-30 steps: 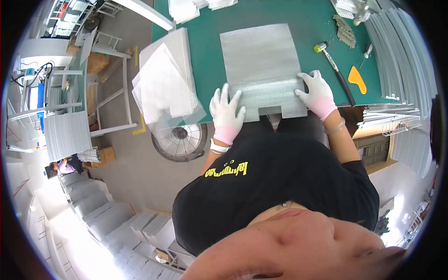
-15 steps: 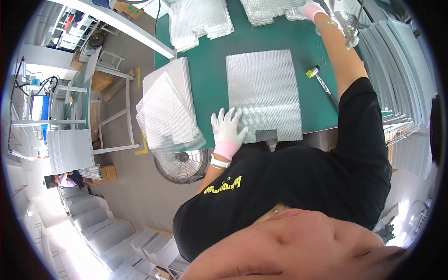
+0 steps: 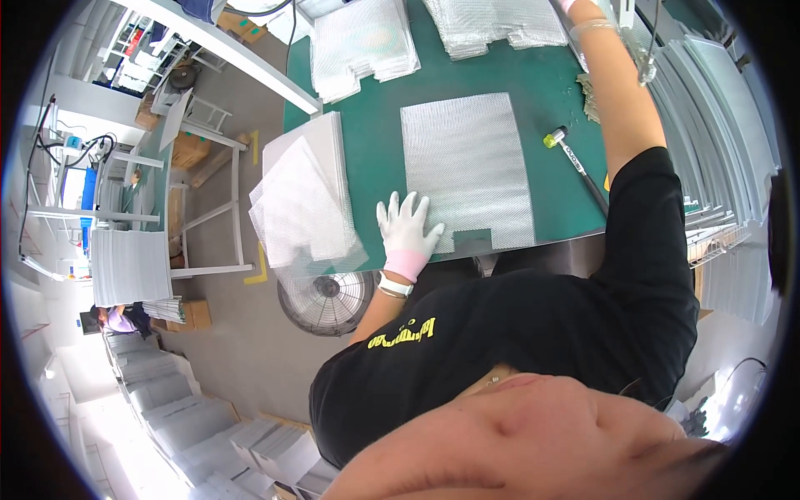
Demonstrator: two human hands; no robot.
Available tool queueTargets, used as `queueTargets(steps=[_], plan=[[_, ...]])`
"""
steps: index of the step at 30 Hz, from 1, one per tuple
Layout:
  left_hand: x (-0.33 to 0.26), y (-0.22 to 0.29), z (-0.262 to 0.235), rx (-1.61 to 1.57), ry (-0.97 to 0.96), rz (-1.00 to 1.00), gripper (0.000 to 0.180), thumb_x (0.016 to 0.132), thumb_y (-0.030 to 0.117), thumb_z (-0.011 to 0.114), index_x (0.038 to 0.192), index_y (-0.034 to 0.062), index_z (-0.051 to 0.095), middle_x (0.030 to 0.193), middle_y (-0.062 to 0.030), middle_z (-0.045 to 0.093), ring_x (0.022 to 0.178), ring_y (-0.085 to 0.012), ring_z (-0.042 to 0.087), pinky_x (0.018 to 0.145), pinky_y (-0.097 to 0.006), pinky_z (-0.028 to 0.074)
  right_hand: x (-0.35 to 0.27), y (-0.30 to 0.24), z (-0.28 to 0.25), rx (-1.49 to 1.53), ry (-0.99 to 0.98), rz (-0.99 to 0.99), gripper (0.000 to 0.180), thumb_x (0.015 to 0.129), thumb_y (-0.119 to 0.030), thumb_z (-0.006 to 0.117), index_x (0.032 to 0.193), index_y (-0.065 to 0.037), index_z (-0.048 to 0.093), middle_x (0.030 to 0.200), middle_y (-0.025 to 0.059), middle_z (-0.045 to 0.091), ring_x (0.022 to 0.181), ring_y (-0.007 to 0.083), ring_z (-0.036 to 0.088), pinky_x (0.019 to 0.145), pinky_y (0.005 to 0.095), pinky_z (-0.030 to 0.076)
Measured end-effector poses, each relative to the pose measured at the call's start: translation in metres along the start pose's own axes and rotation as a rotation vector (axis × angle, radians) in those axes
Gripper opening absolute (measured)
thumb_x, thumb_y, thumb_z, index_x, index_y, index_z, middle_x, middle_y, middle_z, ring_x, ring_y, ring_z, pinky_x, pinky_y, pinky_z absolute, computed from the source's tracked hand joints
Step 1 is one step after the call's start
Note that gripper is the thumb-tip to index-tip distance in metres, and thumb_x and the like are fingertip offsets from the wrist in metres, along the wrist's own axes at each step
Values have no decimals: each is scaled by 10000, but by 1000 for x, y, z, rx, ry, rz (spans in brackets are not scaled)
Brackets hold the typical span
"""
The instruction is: Assembling metal mesh filters using a power drill and hammer at a factory workstation.
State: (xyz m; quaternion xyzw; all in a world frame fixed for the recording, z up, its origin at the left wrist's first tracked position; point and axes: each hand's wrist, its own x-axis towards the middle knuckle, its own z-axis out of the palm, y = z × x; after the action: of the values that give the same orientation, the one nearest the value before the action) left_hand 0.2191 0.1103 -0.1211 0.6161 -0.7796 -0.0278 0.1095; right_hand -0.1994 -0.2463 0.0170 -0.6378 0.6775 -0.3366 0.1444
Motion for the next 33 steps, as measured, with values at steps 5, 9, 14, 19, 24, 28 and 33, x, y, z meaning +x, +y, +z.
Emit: queueTargets(steps=[5,9,14,19,24,28,33], plan=[[-19,1,-9,-26,-120,-42,625,810,456,697,1322,112,591,1374,-139,507,1374,-384,362,1181,-582,147,-20,14,-37,253,124,-313,461,908,-199,638,1314,-15,524,1185,115,609,1062,243,613,891,343,507],[-24,6,-5,-10,-87,-2,660,817,467,686,1362,120,551,1380,-138,493,1390,-388,332,1184,-585,137,-19,2,-63,430,260,-515,405,933,-179,622,1290,-11,532,1113,83,636,1005,216,625,843,323,517],[0,-3,5,18,5,-2,641,813,452,689,1351,127,561,1403,-135,477,1386,-404,328,1179,-589,141,-75,-3,-36,731,192,-550,367,950,-161,606,1272,4,541,1102,73,646,995,197,630,850,318,514],[10,0,-14,7,175,12,661,837,413,675,1375,59,527,1437,-189,449,1385,-419,343,1174,-559,191,-191,-12,-15,1150,44,-307,344,963,-140,586,1257,36,551,1163,90,637,1043,184,628,928,333,493],[-10,6,-56,-1819,143,-158,654,1004,364,529,1475,-40,321,1290,-205,580,1101,-263,615,975,-374,480,-344,-55,38,1086,-1,69,393,916,22,600,1305,53,549,1294,140,593,1150,197,600,996,323,485],[-13,28,-56,-659,206,-323,742,815,240,771,1405,-38,416,817,-53,673,659,-158,646,626,-318,529,-390,-51,61,286,146,-342,430,829,-23,696,1249,4,608,1220,124,633,913,176,668,823,269,525],[-4,15,-25,-538,230,-314,789,796,285,777,1412,-39,406,812,-99,656,661,-250,642,638,-345,527,-396,-58,60,177,-64,-125,418,822,-130,705,1226,-50,631,1176,108,635,700,198,592,696,296,514]])
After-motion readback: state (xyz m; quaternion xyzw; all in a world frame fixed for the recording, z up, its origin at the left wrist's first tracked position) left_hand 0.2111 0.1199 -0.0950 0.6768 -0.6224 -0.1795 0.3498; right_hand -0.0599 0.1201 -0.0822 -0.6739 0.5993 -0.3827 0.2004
